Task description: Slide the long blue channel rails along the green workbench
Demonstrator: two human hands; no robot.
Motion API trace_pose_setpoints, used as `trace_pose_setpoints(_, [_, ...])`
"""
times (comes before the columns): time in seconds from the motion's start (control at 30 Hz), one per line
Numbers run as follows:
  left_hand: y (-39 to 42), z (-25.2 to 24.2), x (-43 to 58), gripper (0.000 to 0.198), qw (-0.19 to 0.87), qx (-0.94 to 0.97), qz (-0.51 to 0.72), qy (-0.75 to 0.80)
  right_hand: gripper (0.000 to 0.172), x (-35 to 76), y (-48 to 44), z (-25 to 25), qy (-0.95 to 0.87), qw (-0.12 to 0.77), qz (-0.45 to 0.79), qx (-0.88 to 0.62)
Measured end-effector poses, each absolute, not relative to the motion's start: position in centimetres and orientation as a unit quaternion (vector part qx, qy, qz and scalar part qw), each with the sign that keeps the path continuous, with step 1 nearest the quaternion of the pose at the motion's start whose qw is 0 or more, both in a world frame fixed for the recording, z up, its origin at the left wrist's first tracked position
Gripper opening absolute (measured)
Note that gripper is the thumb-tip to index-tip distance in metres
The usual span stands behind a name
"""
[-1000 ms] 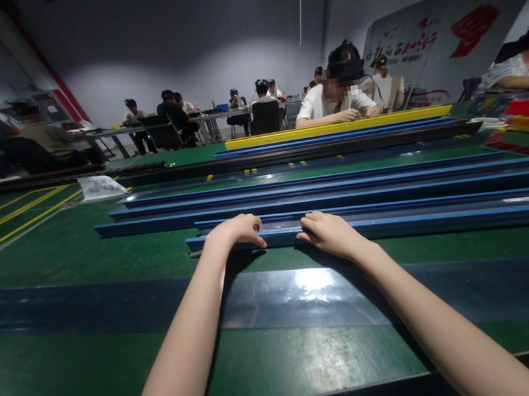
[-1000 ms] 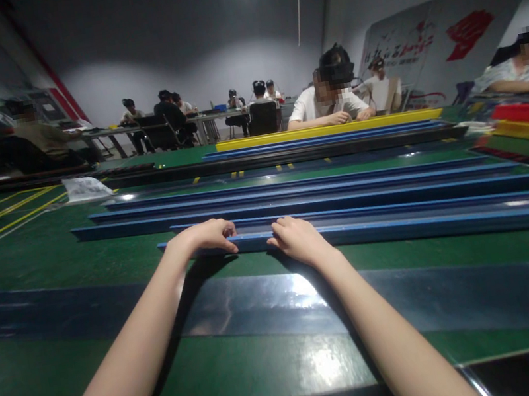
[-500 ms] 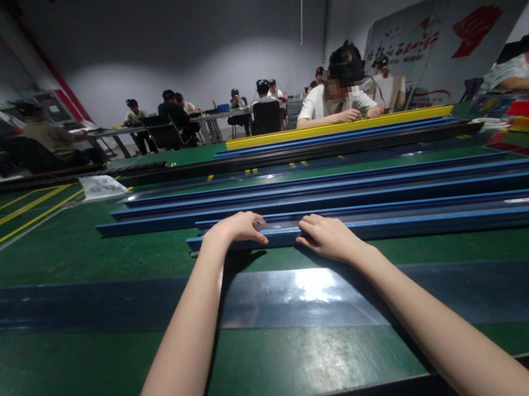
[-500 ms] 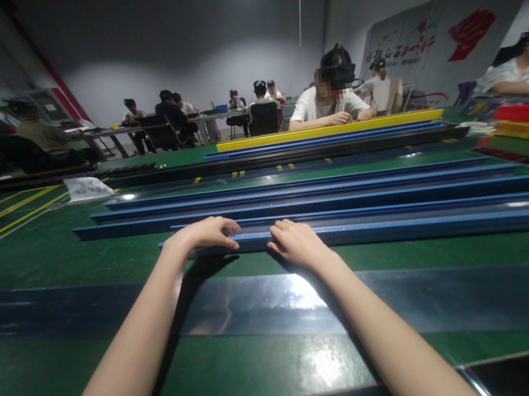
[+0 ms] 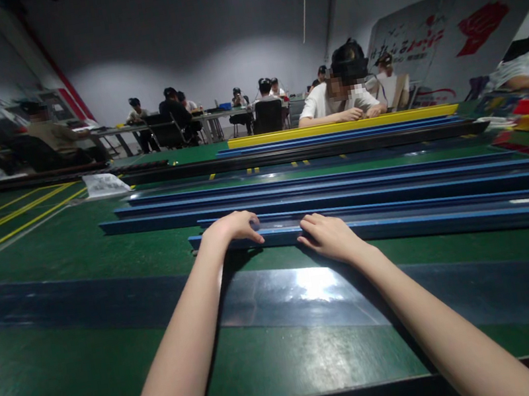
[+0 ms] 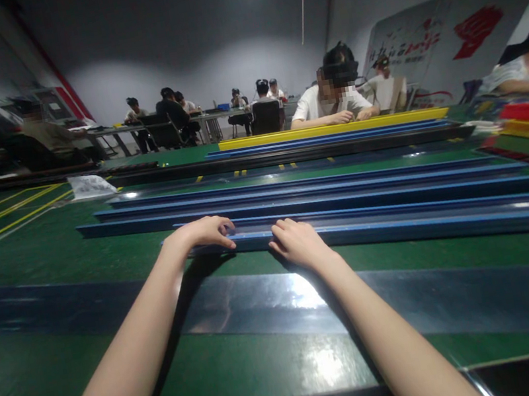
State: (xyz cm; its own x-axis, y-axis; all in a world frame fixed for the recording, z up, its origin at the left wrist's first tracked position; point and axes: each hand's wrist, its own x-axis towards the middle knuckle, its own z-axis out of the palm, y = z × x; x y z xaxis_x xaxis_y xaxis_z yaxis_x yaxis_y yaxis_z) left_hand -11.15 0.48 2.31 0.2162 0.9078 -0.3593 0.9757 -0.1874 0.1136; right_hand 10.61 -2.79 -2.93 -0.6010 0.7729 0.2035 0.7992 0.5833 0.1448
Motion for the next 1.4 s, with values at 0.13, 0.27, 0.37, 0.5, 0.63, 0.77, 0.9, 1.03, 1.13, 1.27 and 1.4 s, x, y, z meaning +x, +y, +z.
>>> trace_pose_setpoints(0.13, [0.5,2.3,-11.1,0.061,0.159,0.76,-0.117,0.619,0.026,10.5,-2.8,-2.9,-0.888,0.058,-0.109,-0.444])
trace_pose_setpoints(0.27, [0.7,2.0,-11.5,0.063,0.165,0.758,-0.122,0.619,0.025,10.5,-2.8,-2.8,-0.886,0.057,-0.108,-0.447])
trace_pose_setpoints(0.37, [0.9,1.9,-11.9,0.065,0.169,0.758,-0.126,0.617,0.025,10.5,-2.9,-2.8,-0.886,0.059,-0.107,-0.448])
trace_pose_setpoints(0.5, [1.0,2.0,-12.3,0.066,0.166,0.756,-0.139,0.617,0.025,10.5,-2.8,-2.9,-0.885,0.06,-0.104,-0.449])
trace_pose_setpoints(0.63, [1.1,1.8,-12.4,0.062,0.16,0.753,-0.158,0.618,0.026,10.6,-2.7,-3.1,-0.886,0.06,-0.1,-0.448])
trace_pose_setpoints(0.77, [1.3,1.6,-12.5,0.055,0.161,0.755,-0.153,0.616,0.024,10.6,-2.6,-3.2,-0.888,0.074,-0.1,-0.443])
trace_pose_setpoints(0.9, [1.3,1.5,-12.5,0.051,0.161,0.757,-0.151,0.615,0.025,9.9,-2.7,-3.3,-0.893,0.1,-0.109,-0.425])
trace_pose_setpoints(1.03, [1.2,1.6,-12.4,0.052,0.161,0.756,-0.156,0.615,0.023,9.3,-2.6,-3.3,-0.893,0.122,-0.127,-0.413])
trace_pose_setpoints(1.13, [1.2,1.7,-12.3,0.051,0.155,0.757,-0.16,0.614,0.021,9.2,-2.4,-3.2,-0.893,0.123,-0.131,-0.412])
trace_pose_setpoints(1.27, [1.0,1.8,-12.2,0.051,0.15,0.757,-0.161,0.615,0.019,9.2,-2.4,-2.6,-0.892,0.11,-0.121,-0.422])
trace_pose_setpoints(1.4, [0.7,2.0,-12.0,0.053,0.163,0.757,-0.151,0.614,0.019,9.4,-2.6,-1.8,-0.891,0.08,-0.102,-0.436])
